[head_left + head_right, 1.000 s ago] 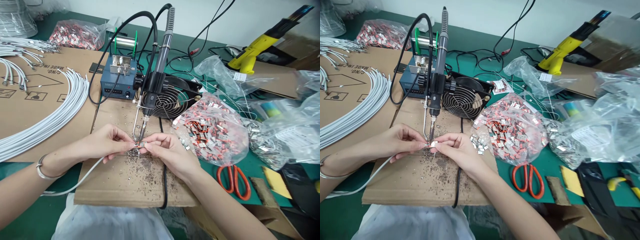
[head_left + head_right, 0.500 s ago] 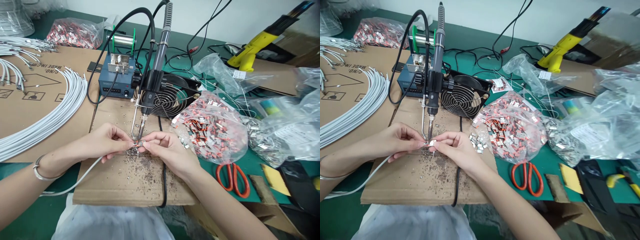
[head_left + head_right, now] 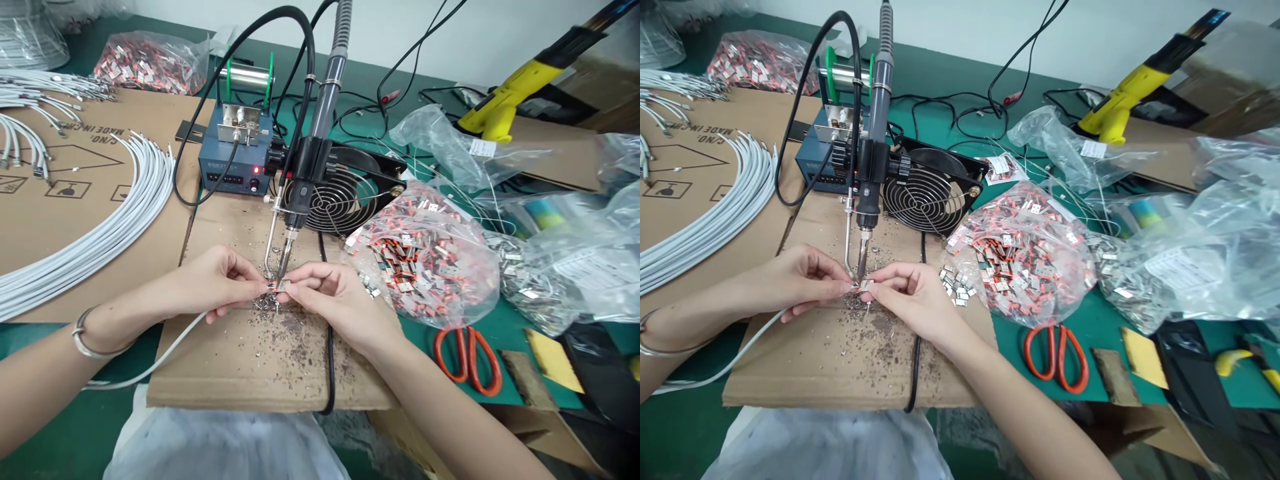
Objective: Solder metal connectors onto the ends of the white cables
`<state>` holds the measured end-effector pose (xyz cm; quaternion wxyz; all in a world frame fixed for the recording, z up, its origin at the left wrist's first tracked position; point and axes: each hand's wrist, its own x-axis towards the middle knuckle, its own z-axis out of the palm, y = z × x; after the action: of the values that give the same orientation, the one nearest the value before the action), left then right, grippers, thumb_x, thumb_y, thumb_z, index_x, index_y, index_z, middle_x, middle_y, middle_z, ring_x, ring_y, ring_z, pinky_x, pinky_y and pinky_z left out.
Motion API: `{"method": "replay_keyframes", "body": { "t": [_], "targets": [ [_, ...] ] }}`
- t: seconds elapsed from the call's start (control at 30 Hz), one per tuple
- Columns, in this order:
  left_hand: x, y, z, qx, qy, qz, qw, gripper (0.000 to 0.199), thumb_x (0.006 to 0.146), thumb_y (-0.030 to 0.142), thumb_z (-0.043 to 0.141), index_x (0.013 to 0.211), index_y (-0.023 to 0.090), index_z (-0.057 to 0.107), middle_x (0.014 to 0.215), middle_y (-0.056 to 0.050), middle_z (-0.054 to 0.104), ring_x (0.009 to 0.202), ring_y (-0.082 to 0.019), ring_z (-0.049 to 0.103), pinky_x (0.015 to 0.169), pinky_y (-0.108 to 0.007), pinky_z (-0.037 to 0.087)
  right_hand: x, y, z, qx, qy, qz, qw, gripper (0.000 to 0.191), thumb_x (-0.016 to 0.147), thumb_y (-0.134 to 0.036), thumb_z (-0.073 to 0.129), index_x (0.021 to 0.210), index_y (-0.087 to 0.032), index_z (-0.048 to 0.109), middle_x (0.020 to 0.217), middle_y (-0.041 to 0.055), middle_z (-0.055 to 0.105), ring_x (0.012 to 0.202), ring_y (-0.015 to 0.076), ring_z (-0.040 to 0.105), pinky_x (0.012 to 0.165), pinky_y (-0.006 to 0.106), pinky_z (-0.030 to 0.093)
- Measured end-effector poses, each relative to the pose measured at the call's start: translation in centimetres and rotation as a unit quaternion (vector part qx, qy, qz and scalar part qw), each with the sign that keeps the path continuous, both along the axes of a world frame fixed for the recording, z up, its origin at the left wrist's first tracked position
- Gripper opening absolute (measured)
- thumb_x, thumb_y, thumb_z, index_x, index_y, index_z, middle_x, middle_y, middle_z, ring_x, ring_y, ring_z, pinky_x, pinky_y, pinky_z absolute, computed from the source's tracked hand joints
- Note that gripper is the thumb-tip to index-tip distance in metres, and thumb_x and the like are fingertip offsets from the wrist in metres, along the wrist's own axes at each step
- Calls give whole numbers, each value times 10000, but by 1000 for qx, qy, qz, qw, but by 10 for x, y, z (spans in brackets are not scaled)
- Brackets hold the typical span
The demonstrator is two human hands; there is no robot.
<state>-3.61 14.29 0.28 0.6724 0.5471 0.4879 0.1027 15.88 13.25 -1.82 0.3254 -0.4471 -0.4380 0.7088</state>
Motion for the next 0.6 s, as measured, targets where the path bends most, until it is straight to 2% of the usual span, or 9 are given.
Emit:
{"method": "replay_keyframes", "body": {
  "t": [0.27, 0.43, 0.6],
  "targets": [
    [7, 0, 15, -23, 70, 11, 997, 147, 832, 185, 533, 850, 89, 643, 393, 73, 380, 327, -33, 354, 296, -101, 341, 0, 1, -1, 8, 3, 11, 1000, 137, 673, -223, 737, 754, -137, 667, 692, 38, 685, 631, 78, 641, 595, 144, 487],
    [7, -2, 21, -24, 56, 0, 998, 138, 833, 164, 518, 847, 94, 636, 408, 80, 373, 334, -30, 359, 302, -102, 337, 3, 0, -3, 15, 33, 31, 999, 120, 705, -224, 724, 780, -144, 674, 709, 28, 688, 643, 54, 638, 598, 104, 477],
    [6, -3, 21, -27, 53, 1, 998, 148, 837, 205, 527, 823, 101, 632, 430, 76, 365, 341, -27, 357, 303, -101, 337, 4, -1, -3, -5, 63, 32, 998, 125, 708, -222, 731, 789, -143, 677, 717, 44, 693, 644, 59, 648, 619, 105, 491]
  ]
}}
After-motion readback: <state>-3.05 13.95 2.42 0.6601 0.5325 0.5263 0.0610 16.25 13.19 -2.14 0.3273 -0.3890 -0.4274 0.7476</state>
